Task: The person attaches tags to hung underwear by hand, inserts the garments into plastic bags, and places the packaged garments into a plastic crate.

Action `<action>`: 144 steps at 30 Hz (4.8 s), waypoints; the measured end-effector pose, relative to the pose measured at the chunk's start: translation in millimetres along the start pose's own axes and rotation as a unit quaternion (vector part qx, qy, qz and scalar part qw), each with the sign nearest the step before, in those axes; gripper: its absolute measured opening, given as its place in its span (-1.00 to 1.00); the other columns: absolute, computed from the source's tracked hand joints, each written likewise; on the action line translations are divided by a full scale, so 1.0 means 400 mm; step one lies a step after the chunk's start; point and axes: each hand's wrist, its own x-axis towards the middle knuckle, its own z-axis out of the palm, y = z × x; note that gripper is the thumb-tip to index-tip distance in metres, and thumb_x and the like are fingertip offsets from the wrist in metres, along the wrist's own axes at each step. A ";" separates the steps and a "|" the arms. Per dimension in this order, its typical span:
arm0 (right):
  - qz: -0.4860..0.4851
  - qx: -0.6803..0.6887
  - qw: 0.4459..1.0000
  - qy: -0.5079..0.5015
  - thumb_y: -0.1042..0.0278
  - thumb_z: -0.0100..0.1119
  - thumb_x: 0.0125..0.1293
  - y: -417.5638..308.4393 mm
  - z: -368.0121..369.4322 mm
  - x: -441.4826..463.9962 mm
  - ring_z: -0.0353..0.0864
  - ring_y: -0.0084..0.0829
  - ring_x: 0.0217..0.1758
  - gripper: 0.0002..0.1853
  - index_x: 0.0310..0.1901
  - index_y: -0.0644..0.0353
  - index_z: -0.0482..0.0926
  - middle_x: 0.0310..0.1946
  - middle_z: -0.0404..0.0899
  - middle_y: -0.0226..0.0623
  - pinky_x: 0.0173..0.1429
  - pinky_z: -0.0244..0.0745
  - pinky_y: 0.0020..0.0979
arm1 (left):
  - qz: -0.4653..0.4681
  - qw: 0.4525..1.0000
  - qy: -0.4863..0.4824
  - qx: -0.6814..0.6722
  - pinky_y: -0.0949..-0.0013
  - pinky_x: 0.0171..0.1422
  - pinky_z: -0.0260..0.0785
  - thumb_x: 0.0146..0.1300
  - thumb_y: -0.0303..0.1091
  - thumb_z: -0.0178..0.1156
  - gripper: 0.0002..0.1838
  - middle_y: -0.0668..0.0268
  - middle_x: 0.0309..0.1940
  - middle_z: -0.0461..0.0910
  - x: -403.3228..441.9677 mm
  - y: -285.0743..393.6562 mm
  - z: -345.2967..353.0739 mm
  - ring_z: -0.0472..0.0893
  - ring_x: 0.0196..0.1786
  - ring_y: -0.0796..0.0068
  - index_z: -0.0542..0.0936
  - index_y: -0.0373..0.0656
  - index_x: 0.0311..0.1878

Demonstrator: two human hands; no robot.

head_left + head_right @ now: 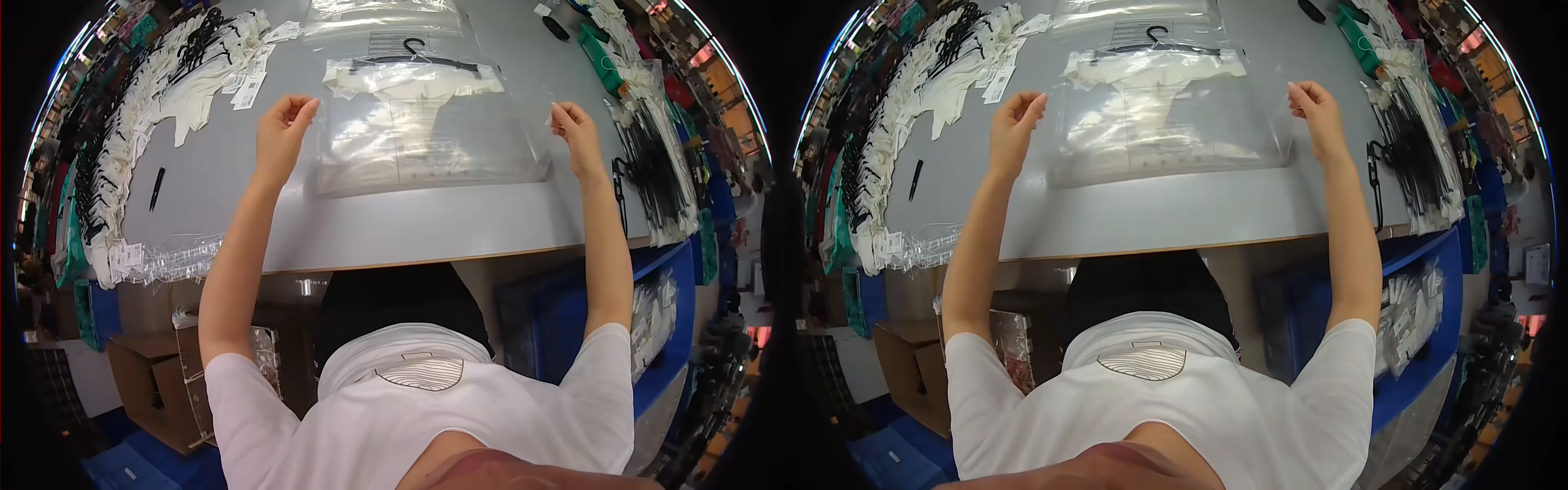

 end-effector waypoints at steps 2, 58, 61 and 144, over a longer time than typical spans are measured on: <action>0.023 -0.006 1.000 0.013 0.26 0.16 0.37 0.006 0.024 0.060 0.40 -0.66 -0.34 -0.85 -0.32 0.10 0.58 -0.42 0.49 -0.51 -0.15 0.32 -0.62 | -0.002 1.000 0.029 0.000 0.61 -0.25 0.28 0.33 -0.28 0.23 -0.80 0.42 -0.44 0.57 0.054 -0.033 0.012 0.46 -0.37 0.65 0.63 -0.25 -0.25; -0.305 -0.427 0.841 -0.130 0.30 0.13 0.29 0.060 0.500 0.153 0.58 -0.12 0.02 -0.68 0.05 0.14 0.60 -0.01 0.60 -0.21 0.12 0.43 -0.12 | -0.267 0.943 -0.199 0.029 0.58 -0.40 0.15 0.28 -0.51 0.18 -0.90 0.46 -0.58 0.45 -0.392 0.074 -0.125 0.29 -0.52 0.69 0.63 -0.22 -0.17; -0.293 -0.420 0.843 -0.165 0.39 0.11 0.25 0.054 0.660 0.134 0.61 -0.07 -0.12 -0.72 -0.01 0.20 0.60 -0.14 0.61 -0.14 -0.04 0.53 -0.17 | -0.278 0.943 -0.185 0.010 0.59 -0.39 0.16 0.27 -0.53 0.19 -0.91 0.45 -0.57 0.47 -0.463 0.080 -0.160 0.30 -0.52 0.68 0.64 -0.24 -0.19; -0.211 -0.410 0.825 -0.326 0.30 0.24 0.23 0.065 0.522 -0.128 0.17 -0.12 0.52 -0.43 0.30 0.14 0.43 0.41 0.28 -0.17 0.55 0.03 -0.05 | -0.128 0.873 0.199 0.427 0.24 -0.08 0.42 0.40 -0.05 -0.01 -0.60 0.19 -0.25 0.66 0.597 -0.524 -0.523 0.62 -0.20 0.23 0.54 -0.14 0.06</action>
